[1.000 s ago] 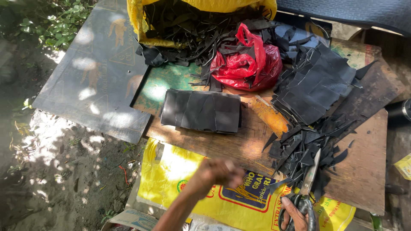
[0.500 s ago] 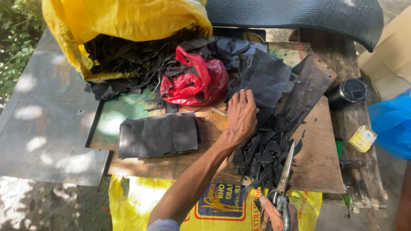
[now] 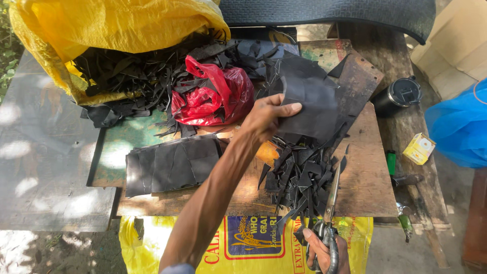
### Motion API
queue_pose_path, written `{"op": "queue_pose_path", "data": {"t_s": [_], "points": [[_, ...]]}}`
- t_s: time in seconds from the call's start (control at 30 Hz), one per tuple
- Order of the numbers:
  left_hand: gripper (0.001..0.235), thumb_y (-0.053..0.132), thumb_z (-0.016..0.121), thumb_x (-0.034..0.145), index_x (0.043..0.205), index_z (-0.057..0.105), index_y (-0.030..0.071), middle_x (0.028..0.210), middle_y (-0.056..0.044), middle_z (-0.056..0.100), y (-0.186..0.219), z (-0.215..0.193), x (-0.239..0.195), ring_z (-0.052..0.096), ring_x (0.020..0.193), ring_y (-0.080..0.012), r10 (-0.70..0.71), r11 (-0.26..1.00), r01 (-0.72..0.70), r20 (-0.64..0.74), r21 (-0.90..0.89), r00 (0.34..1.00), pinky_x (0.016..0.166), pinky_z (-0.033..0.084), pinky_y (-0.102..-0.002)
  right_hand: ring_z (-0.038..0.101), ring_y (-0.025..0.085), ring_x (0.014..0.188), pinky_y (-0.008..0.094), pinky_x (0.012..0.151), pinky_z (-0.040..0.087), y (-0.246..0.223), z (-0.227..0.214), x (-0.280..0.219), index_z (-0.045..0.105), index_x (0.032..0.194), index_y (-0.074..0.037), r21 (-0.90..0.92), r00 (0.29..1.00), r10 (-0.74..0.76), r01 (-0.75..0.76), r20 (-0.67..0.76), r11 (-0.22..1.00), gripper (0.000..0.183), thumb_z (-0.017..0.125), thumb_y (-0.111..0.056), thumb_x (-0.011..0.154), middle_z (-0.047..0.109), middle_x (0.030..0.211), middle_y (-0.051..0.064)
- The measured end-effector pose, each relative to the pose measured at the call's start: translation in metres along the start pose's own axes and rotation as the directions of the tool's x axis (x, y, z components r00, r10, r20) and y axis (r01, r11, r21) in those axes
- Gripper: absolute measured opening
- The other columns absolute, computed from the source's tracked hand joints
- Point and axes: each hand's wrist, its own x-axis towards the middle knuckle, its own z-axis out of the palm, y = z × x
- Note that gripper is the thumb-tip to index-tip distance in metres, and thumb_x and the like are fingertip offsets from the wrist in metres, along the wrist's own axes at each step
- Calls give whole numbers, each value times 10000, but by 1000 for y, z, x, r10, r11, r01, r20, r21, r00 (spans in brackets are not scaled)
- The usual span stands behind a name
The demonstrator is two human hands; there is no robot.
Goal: The person uses shears to cut a black rubber sheet into smaller rectangular pieces. The person holds the sheet with one hand and cuts with the other, stacking the cut pieces on the table.
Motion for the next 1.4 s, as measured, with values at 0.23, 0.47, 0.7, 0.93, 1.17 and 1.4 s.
{"op": "queue_pose_path", "data": {"t_s": [0.23,0.47,0.7,0.93,1.17,1.4], "points": [[362,20,819,945,1184,579,-107,1004,-199,691,-62,35,-86,626,794,-230,169,969,-200,-194,-148,966,625,472,-322,597,207,384,357,432,443,-18,-2,-14,729,765,10,-108,995,-96,95,-6,990,282,725,-257,855,603,428,121],[394,66,763,849,1198,607,-33,1046,-88,716,-73,60,-115,718,892,-168,246,921,-308,-257,-240,935,771,603,-268,591,177,419,339,426,447,-17,5,-21,730,870,21,-11,978,-207,206,-31,978,284,739,-262,857,596,515,79],[450,255,841,836,1112,704,-73,912,-79,692,-88,65,-127,606,758,-165,335,942,-295,-398,160,854,676,518,-297,525,142,623,325,570,451,-12,10,-15,675,1067,-43,-90,931,-348,358,109,930,358,717,-339,868,565,679,60],[415,290,794,846,1051,735,-66,962,-96,738,-78,79,-148,672,830,-167,307,938,-204,-398,280,865,778,562,-319,528,137,614,332,578,472,-35,16,-19,661,950,-30,-101,881,-458,470,121,877,275,685,-298,893,574,652,21],[399,237,786,856,1104,717,-68,1010,-118,725,-78,81,-151,667,865,-187,285,953,-211,-397,220,873,802,561,-329,542,151,588,345,567,477,-42,21,-20,659,887,-37,-118,893,-437,448,111,886,208,685,-243,895,587,638,38],[384,179,789,860,1158,682,-37,1074,-93,718,-85,80,-150,679,931,-158,352,935,-307,-361,177,863,868,561,-299,634,196,521,364,564,527,-38,17,-15,651,849,-6,-187,919,-390,394,60,900,225,619,-225,893,617,555,117]]}}
